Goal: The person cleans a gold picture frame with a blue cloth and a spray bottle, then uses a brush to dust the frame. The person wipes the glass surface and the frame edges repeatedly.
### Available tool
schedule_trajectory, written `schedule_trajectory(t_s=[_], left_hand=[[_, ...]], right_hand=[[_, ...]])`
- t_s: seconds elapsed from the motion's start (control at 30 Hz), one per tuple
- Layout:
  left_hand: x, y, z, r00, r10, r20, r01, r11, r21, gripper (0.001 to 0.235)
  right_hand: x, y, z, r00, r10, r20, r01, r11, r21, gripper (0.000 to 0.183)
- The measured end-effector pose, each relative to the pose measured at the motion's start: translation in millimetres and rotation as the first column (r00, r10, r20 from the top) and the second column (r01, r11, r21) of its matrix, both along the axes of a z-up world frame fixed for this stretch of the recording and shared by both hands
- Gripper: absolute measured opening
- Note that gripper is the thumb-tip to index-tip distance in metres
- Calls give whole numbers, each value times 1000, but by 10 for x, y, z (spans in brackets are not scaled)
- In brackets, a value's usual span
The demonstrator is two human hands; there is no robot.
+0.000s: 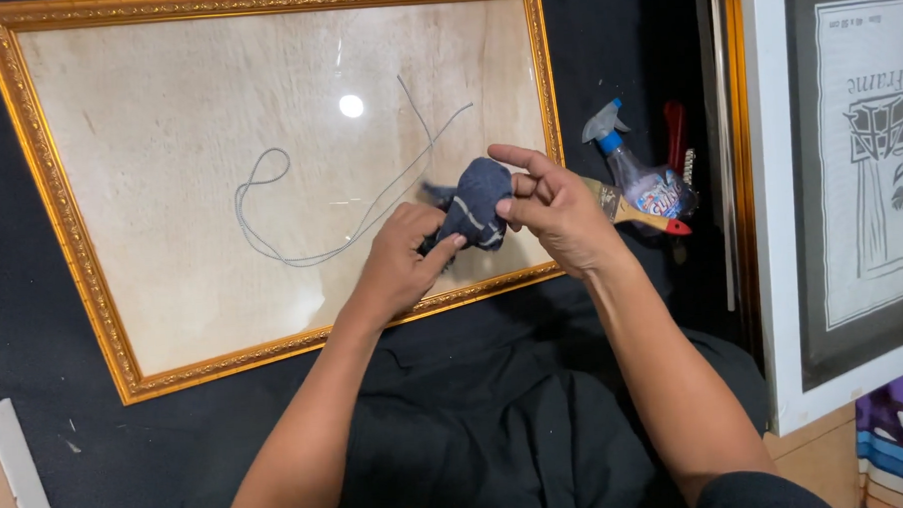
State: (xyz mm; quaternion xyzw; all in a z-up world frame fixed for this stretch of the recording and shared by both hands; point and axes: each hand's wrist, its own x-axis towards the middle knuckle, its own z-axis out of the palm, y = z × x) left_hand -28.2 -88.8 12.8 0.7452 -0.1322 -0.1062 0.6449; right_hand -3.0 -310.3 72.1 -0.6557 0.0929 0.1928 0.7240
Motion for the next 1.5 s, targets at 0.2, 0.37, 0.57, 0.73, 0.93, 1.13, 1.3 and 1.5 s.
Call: schedule_trajectory(t_s=[0.2, 0.37, 0.57, 0.73, 0.93, 1.13, 1.3, 1.5], left_hand=[[-13, -6, 55, 952, 76, -297, -145, 965, -217, 25], [-37, -38, 59, 916, 113, -386, -255, 905, -340, 25], [104, 287, 134, 919, 200, -339, -258, 957, -135, 24], [111, 1174, 628, 929, 366, -61, -347, 915, 207, 53], [-597, 2328, 292, 938, 330, 104, -314, 683, 659, 104], [-1340, 2876, -472, 993, 52, 103, -115, 522, 845, 144], [-1351, 2867, -680, 869, 54, 492, -443, 530, 723, 129], [-1351, 2958, -1055, 816, 23, 578, -517, 480, 709, 109]], right_hand=[[-11, 2, -232, 983, 126, 135, -28, 824, -566, 21], [-141, 307, -95, 999, -2, -33, -3, 988, -156, 54], [-108, 229, -325, 992, -125, 3, 119, 937, -330, 27], [-175, -333, -259, 983, 177, 55, -28, 437, -899, 34], [-553, -24, -430, 949, 204, -239, -300, 360, -884, 72], [-902, 198, -1330, 975, 163, -149, -193, 299, -934, 63], [-1256, 1491, -1494, 882, 372, 289, 223, 210, -952, 53], [-1359, 3395, -1645, 619, 713, 329, -178, 535, -826, 54]])
